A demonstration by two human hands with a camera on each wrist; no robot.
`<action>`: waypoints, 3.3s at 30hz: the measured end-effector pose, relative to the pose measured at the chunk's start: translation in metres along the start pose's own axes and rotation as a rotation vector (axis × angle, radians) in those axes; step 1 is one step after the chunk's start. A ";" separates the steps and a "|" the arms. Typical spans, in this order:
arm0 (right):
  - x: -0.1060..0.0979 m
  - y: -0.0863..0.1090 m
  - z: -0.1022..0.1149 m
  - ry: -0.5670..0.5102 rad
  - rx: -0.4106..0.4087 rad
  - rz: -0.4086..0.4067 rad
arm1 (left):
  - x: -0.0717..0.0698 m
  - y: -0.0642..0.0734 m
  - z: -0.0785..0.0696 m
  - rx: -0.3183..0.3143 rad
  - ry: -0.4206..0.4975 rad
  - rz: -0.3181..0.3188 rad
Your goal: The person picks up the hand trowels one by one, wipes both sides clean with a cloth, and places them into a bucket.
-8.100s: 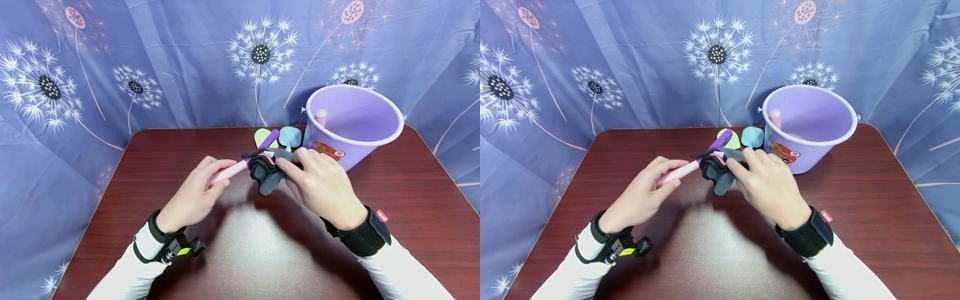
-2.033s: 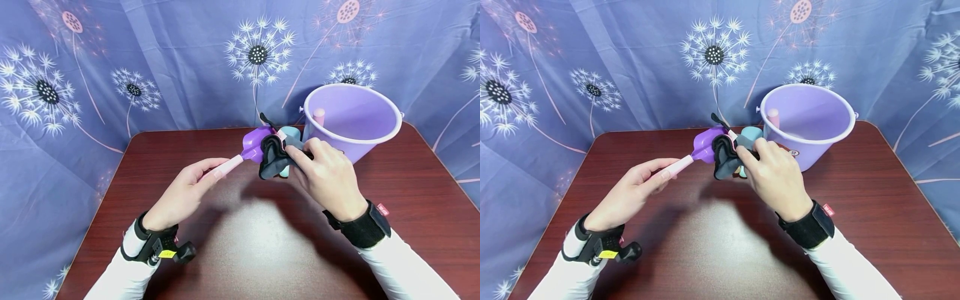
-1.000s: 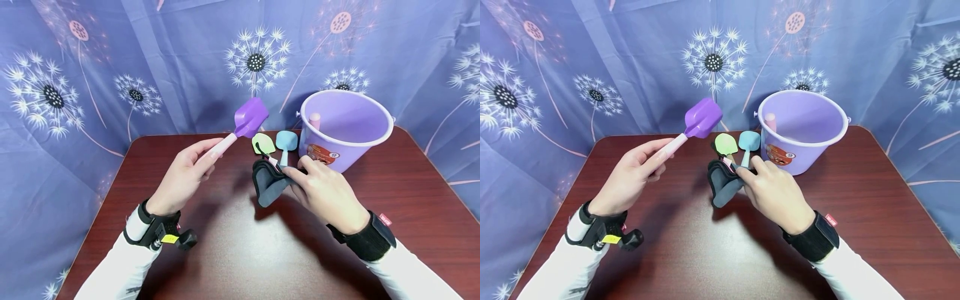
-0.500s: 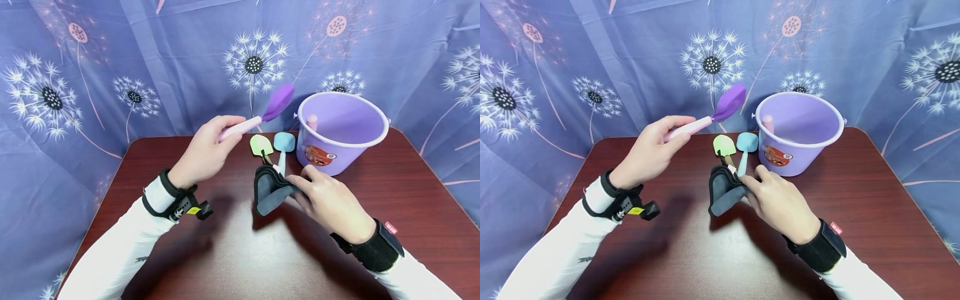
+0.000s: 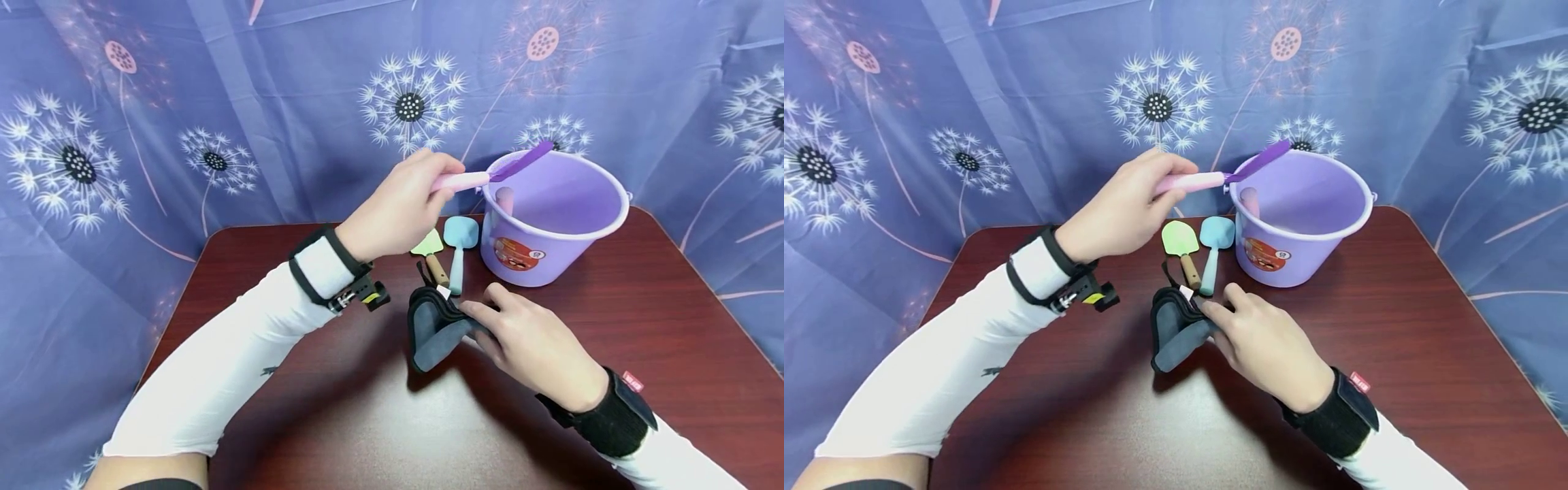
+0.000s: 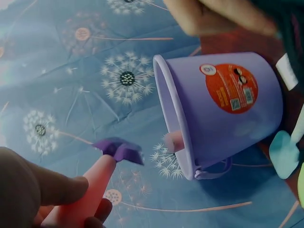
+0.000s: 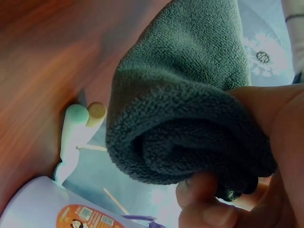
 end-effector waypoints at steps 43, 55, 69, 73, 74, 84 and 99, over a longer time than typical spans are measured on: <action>0.021 0.015 0.016 0.025 -0.030 0.069 | 0.130 -0.095 -0.051 0.169 -0.562 0.242; 0.021 0.014 0.015 0.032 -0.027 0.074 | 0.122 -0.082 -0.048 0.150 -0.463 0.288; 0.018 0.014 0.011 0.033 -0.019 0.094 | 0.069 -0.063 -0.021 0.003 -0.280 0.161; 0.018 0.014 0.010 0.038 -0.022 0.097 | 0.050 -0.053 -0.002 -0.085 -0.206 0.084; 0.018 0.014 0.011 0.038 -0.022 0.096 | 0.046 -0.050 0.004 -0.107 -0.185 0.064; 0.016 0.015 0.012 0.037 -0.018 0.099 | 0.057 -0.015 0.068 -0.318 -0.095 0.051; 0.011 0.018 0.021 0.042 -0.034 0.096 | 0.151 0.016 0.137 -0.553 -0.092 0.243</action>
Point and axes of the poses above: each hand's wrist, its own y-axis away from the middle knuckle, its own x-axis out of the palm, z = x × y, the point moved 10 cm from there along -y, towards the middle knuckle, and after that the axes turned 5 degrees about -y, right-handed, at the moved point
